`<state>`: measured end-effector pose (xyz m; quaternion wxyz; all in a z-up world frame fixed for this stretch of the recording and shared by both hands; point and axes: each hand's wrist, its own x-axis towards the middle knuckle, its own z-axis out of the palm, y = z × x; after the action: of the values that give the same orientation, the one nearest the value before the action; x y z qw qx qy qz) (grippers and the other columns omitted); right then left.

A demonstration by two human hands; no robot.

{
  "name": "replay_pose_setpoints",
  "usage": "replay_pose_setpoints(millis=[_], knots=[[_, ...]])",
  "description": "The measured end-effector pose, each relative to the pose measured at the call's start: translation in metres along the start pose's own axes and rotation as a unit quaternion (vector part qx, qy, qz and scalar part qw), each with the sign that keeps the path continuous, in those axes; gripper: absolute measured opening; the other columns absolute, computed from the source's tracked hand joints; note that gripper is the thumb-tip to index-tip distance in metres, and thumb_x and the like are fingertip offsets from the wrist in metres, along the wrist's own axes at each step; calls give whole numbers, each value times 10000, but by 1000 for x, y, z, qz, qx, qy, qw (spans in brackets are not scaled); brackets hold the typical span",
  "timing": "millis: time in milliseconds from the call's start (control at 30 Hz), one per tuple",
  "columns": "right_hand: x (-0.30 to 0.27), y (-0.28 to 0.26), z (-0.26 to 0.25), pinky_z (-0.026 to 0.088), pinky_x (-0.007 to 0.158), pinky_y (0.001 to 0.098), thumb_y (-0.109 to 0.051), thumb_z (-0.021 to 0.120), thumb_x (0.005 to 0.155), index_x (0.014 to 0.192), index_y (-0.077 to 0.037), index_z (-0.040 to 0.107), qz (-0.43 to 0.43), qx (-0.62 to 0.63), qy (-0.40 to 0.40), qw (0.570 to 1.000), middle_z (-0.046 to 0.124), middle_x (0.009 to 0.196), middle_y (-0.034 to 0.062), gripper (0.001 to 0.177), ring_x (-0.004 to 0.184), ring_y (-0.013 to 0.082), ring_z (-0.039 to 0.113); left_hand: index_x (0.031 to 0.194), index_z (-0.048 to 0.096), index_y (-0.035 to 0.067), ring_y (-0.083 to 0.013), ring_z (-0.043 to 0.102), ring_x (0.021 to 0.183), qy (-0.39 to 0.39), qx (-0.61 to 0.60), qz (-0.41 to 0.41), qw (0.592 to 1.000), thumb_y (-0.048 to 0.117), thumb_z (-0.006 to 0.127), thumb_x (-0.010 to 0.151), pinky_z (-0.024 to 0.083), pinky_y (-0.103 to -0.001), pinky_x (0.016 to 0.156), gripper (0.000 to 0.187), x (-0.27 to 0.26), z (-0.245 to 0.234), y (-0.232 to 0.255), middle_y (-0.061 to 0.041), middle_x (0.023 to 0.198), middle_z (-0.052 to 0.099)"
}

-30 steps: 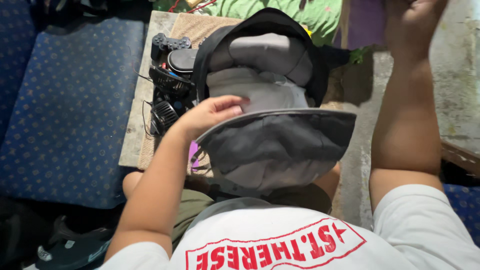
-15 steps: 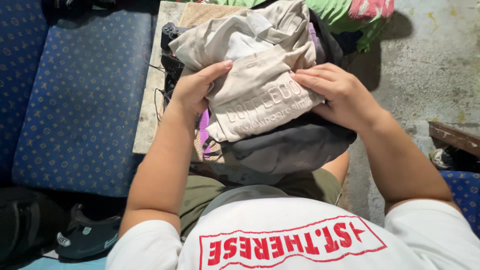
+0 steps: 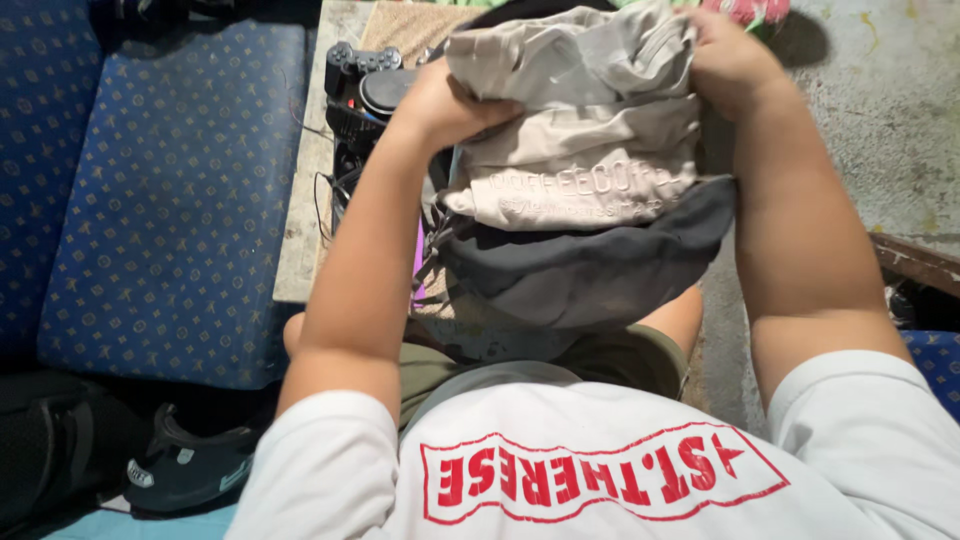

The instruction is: The person packs a black backpack with folded clothes, a yellow pouch, and a small dual-fan device. They arrange the items inside, then zip the bag closed.

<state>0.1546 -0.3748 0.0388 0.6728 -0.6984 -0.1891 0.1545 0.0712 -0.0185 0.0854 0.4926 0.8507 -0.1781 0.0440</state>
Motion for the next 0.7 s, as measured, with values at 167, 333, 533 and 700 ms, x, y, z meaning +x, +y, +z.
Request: replay_pose_setpoints(millis=[167, 333, 533, 700], knots=[[20, -4, 0, 518, 703, 312, -126, 707, 939, 1244, -50, 680, 113, -134, 7, 985, 711, 1036, 44, 316, 854, 145, 659, 1224, 606, 24, -344, 683, 1079, 271, 446, 100, 847, 416, 956, 772, 540, -461, 902, 693, -25, 2, 42, -202, 1130, 718], [51, 3, -7, 484, 675, 327, -178, 711, 984, 1119, -40, 656, 166, -56, -66, 982, 663, 951, 55, 200, 788, 158, 620, 1388, 627, 219, -508, 369, 1399, 37, 362, 201, 910, 651, 693, 856, 293, -737, 1087, 689, -27, 67, 85, -217, 1506, 450], [52, 37, 2, 410, 608, 356, -224, 710, 1047, 969, -35, 610, 86, -131, 206, 966, 577, 833, 63, 228, 682, 176, 539, 1361, 642, 245, -503, 362, 1421, -192, 403, 59, 893, 739, 533, 842, 319, -691, 1076, 725, -30, 77, 72, -217, 1529, 453], [30, 16, 33, 349, 552, 379, -263, 710, 1099, 845, -31, 572, -56, -201, 308, 928, 505, 734, 70, 371, 594, 192, 472, 1296, 734, 64, -370, 609, 1346, -433, 421, -81, 793, 744, 402, 936, 446, -469, 1153, 838, 5, 64, 59, -201, 1411, 689]])
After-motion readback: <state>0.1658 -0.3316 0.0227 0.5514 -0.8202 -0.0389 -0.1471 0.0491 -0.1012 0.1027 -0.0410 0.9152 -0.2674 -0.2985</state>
